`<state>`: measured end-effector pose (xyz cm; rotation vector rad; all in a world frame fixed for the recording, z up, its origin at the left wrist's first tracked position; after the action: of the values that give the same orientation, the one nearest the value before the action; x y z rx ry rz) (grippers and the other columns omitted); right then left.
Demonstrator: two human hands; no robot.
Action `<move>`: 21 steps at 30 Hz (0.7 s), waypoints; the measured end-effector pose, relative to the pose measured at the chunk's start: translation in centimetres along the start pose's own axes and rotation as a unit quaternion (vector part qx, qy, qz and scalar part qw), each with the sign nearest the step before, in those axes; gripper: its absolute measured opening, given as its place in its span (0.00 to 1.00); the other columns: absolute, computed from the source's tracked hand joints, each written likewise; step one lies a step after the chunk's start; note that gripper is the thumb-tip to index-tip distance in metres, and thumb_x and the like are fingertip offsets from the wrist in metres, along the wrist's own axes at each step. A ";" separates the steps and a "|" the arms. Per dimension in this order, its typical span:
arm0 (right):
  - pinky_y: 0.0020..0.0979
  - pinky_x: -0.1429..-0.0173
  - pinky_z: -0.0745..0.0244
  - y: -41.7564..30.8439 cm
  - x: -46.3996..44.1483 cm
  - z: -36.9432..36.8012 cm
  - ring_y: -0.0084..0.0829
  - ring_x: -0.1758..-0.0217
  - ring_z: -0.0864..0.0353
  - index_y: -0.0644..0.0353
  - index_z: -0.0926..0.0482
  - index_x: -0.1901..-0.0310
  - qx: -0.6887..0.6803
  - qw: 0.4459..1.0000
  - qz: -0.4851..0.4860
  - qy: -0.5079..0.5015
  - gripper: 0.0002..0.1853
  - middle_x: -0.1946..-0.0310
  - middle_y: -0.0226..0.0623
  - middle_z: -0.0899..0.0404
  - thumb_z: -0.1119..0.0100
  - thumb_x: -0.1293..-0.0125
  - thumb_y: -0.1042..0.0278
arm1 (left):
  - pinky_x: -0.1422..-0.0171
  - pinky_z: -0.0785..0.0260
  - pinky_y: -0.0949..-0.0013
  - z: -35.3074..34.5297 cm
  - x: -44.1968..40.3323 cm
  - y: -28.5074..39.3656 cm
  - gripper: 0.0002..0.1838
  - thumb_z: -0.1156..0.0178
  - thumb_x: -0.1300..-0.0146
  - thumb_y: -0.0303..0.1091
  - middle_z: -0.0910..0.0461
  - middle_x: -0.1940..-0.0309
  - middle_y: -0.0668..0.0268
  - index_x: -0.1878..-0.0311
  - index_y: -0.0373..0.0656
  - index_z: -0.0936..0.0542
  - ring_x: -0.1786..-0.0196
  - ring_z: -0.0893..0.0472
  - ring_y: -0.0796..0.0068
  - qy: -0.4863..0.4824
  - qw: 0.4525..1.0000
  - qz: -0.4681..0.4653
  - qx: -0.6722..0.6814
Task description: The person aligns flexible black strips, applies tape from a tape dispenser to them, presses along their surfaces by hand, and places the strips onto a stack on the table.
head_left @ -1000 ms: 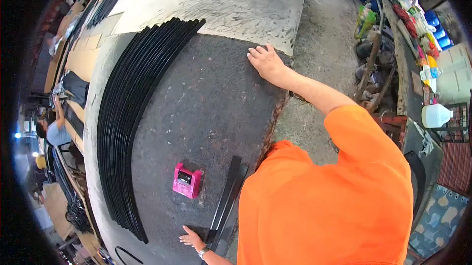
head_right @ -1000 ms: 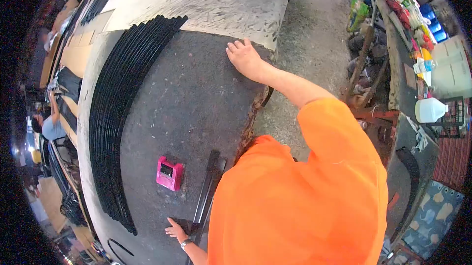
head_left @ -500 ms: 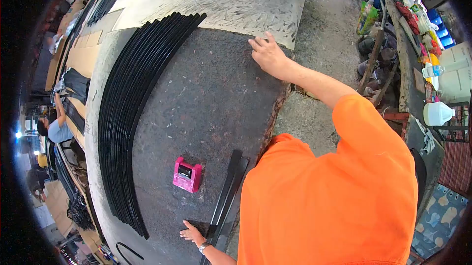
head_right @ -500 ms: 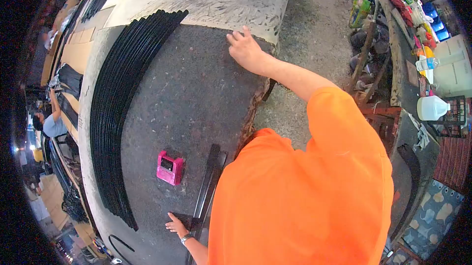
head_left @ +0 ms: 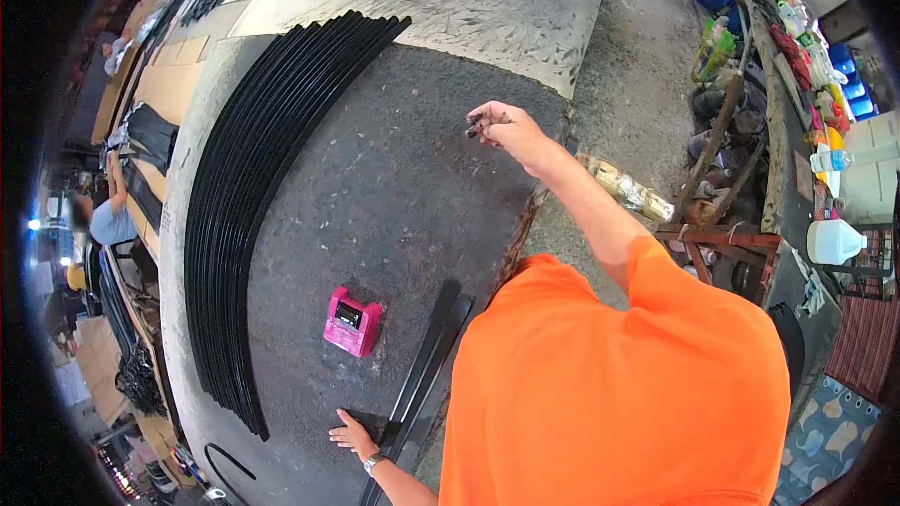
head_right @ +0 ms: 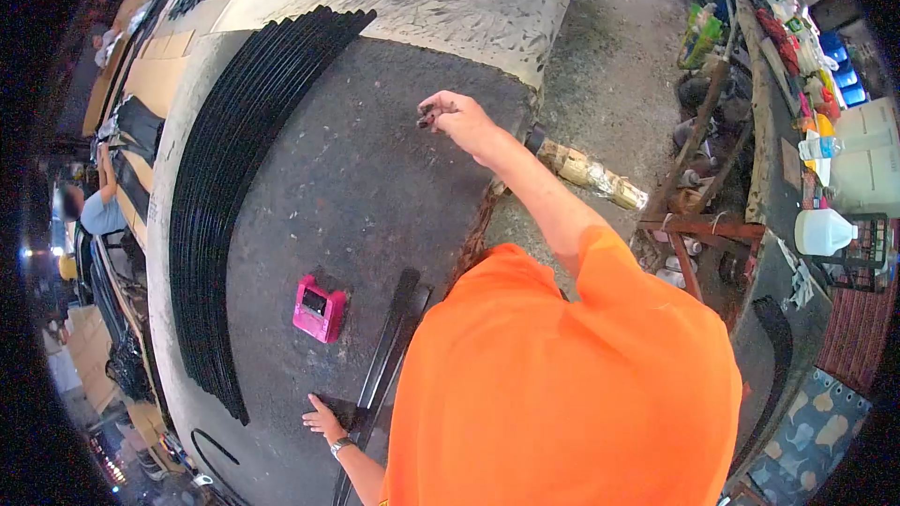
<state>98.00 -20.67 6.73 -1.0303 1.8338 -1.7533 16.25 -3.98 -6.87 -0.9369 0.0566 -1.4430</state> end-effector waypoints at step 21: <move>0.57 0.26 0.40 0.9 5.4 -2.0 0.39 0.29 0.26 0.61 0.22 0.38 0.736 0.613 0.288 0.010 0.21 0.34 0.42 0.22 0.42 0.30 0.62 | 0.30 0.32 0.33 0.1 -0.2 0.1 0.40 0.61 0.20 0.24 0.48 0.27 0.18 0.16 0.62 0.69 0.26 0.41 0.16 0.080 0.993 -0.035 -0.085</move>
<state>92.81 -23.32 7.21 0.2747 0.1153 -1.9105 16.34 -3.75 -7.01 -0.9669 0.2701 -1.5954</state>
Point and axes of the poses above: each hand's wrist, its own x-axis away from the middle knuckle, its own z-axis out of the back of the hand, y = z × x, the point moved 10 cm from there along -x, towards the middle knuckle
